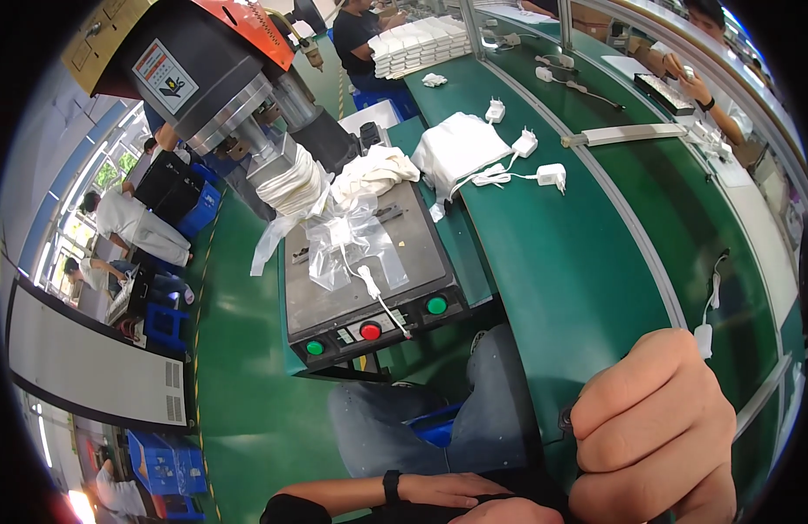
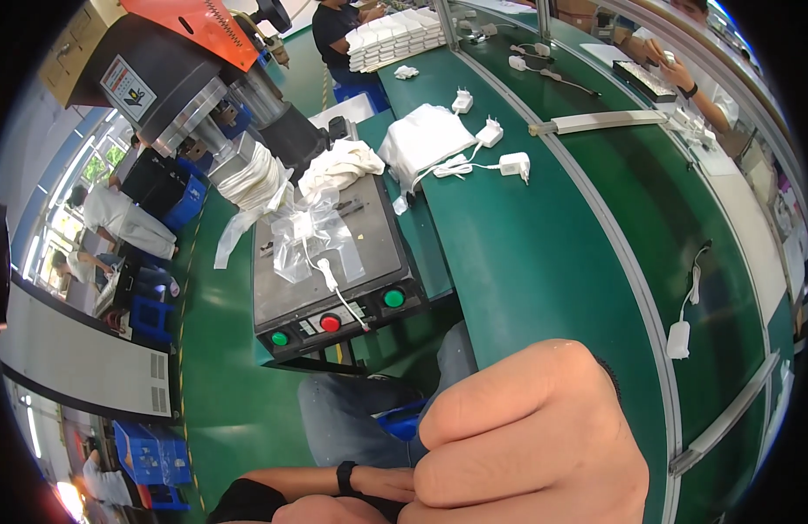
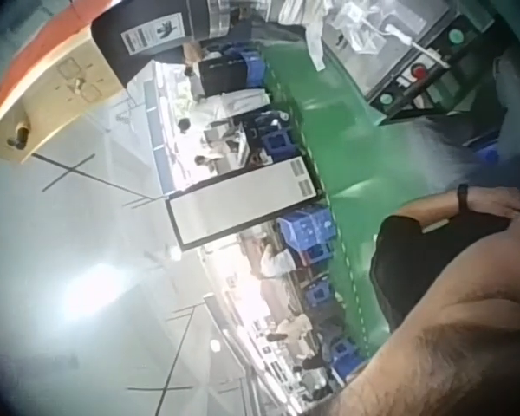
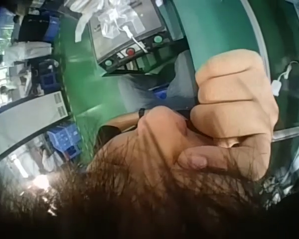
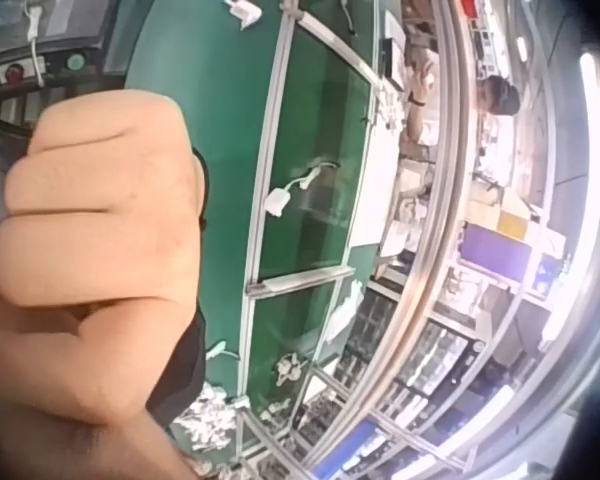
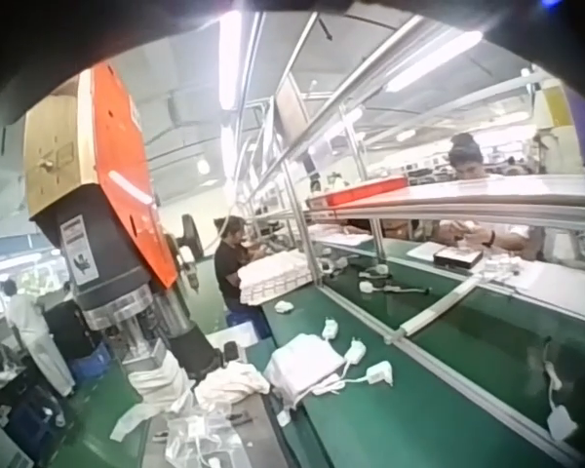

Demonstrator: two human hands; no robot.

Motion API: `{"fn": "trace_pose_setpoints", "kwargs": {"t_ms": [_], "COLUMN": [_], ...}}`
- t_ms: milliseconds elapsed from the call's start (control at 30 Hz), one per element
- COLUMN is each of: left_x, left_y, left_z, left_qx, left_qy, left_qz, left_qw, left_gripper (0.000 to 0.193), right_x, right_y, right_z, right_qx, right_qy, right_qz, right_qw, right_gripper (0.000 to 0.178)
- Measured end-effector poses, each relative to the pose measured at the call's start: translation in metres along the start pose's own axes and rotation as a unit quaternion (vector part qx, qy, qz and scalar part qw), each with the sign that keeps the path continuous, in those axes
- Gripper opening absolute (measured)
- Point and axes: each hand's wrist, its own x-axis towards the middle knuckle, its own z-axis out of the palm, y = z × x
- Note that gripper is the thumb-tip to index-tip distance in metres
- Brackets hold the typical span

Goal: The person picks up chargers from a conveyor belt, wipes them with a cloth, and places them into plastic bags on a machine to be sealed.

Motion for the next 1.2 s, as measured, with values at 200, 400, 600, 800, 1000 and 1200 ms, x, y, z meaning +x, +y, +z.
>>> {"fn": "trace_pose_setpoints", "kwargs": {"t_ms": [200, 400, 600, 800, 1000, 1200], "left_x": [0.005, -0.018, -0.043, -0.107, -0.094, -0.072], "left_y": [-0.011, -0.019, -0.029, 0.035, 0.058, 0.043], "left_z": [-0.012, -0.018, -0.006, -0.003, -0.032, -0.028], "left_qx": [0.034, -0.604, -0.794, -0.736, -0.606, -0.693], "left_qy": [-0.045, -0.056, -0.141, -0.132, -0.221, -0.214], "left_qz": [0.018, -0.204, -0.269, -0.285, -0.365, -0.434], "left_qw": [0.998, 0.769, 0.526, 0.600, 0.672, 0.535], "left_gripper": [0.065, 0.056, 0.052, 0.065, 0.055, 0.052], "right_x": [0.004, 0.005, 0.023, 0.002, 0.011, 0.008], "right_y": [-0.003, 0.019, 0.057, 0.058, 0.066, 0.054], "right_z": [0.005, 0.028, -0.004, 0.036, 0.003, 0.001], "right_qx": [-0.013, 0.003, 0.193, 0.303, 0.280, 0.324], "right_qy": [0.038, 0.117, -0.090, -0.077, -0.176, -0.172], "right_qz": [0.040, -0.004, -0.092, -0.051, -0.098, -0.061], "right_qw": [0.998, 0.993, 0.973, 0.949, 0.939, 0.928], "right_gripper": [0.027, 0.027, 0.056, 0.084, 0.084, 0.081]}}
